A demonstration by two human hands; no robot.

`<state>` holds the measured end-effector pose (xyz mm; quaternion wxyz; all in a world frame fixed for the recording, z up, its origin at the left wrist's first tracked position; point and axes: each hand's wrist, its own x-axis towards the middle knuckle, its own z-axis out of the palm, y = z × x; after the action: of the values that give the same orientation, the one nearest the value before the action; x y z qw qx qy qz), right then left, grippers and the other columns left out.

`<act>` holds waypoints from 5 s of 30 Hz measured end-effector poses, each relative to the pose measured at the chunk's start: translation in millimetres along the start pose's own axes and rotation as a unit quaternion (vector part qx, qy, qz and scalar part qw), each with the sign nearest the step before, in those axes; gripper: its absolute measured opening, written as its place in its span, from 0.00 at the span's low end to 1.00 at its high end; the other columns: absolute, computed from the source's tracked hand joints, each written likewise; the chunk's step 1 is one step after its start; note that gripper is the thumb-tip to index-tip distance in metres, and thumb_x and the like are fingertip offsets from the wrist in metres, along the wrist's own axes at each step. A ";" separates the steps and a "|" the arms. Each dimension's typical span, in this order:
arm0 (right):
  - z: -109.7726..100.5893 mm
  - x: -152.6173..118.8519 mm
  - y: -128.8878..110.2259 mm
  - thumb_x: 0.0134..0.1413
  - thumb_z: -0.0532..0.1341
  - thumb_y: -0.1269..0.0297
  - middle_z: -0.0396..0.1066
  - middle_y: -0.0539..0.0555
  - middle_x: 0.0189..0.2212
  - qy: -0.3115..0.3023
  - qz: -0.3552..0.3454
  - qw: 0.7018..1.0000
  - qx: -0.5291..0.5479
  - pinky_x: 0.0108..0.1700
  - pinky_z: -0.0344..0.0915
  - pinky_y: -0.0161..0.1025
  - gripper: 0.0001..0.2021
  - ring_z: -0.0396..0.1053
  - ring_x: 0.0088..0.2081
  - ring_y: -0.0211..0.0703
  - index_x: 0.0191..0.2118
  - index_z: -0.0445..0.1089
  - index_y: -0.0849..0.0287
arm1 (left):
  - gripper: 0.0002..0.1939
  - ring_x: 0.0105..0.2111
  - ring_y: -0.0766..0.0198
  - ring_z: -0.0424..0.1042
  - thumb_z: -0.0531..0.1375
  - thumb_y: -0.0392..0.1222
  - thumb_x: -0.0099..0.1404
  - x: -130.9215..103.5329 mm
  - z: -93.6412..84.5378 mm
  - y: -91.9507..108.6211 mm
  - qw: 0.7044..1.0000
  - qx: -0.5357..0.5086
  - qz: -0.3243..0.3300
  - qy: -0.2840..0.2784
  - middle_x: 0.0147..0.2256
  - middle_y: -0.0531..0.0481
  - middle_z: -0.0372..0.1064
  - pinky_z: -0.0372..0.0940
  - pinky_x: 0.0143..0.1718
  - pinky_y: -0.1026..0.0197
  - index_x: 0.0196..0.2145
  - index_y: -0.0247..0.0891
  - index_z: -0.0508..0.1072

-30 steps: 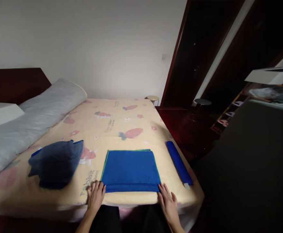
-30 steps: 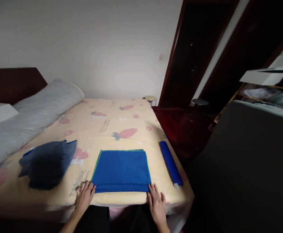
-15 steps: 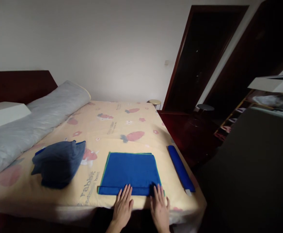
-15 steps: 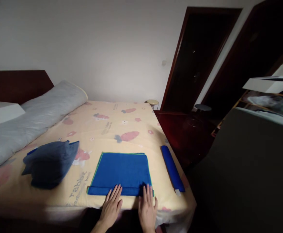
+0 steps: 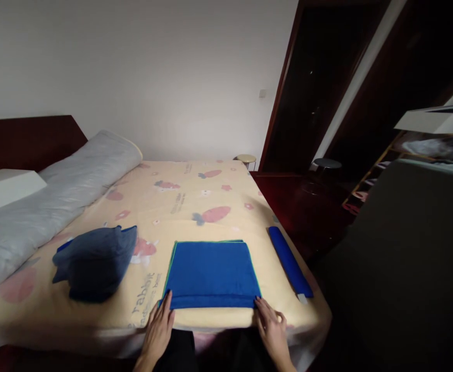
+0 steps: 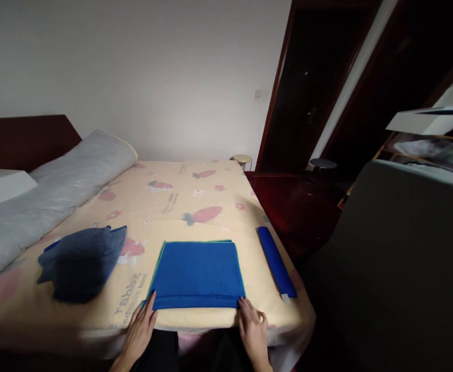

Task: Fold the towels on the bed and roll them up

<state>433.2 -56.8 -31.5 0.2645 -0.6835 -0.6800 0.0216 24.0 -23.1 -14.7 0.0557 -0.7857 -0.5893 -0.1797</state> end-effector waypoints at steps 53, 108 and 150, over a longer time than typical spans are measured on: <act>12.1 45.7 -45.5 0.61 0.49 0.58 0.72 0.60 0.47 0.068 0.043 0.997 -0.011 0.46 0.60 0.48 0.18 0.67 0.46 0.53 0.51 0.68 0.56 | 0.17 0.51 0.51 0.68 0.47 0.41 0.71 83.6 31.0 115.7 0.998 -0.009 -0.061 -0.023 0.49 0.43 0.72 0.59 0.53 0.47 0.48 0.40 0.73; -7.7 71.0 -11.0 0.66 0.46 0.53 0.67 0.57 0.58 -0.001 0.033 0.998 -0.055 0.56 0.56 0.56 0.21 0.62 0.59 0.54 0.56 0.68 0.53 | 0.21 0.57 0.51 0.65 0.46 0.46 0.71 67.9 8.3 -11.7 0.993 0.051 -0.100 0.048 0.56 0.41 0.68 0.60 0.52 0.46 0.55 0.40 0.70; 33.2 62.4 -111.7 0.61 0.51 0.64 0.60 0.54 0.63 -0.056 -0.186 0.980 0.030 0.57 0.61 0.49 0.22 0.60 0.62 0.50 0.60 0.64 0.48 | 0.34 0.62 0.62 0.61 0.47 0.34 0.67 72.1 7.2 68.8 0.976 0.005 0.219 0.008 0.63 0.50 0.60 0.60 0.60 0.58 0.69 0.44 0.43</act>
<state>322.4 5.7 4.2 0.2454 -0.5345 -0.8082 0.0306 108.0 23.8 12.3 0.1025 -0.8940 -0.4031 -0.1664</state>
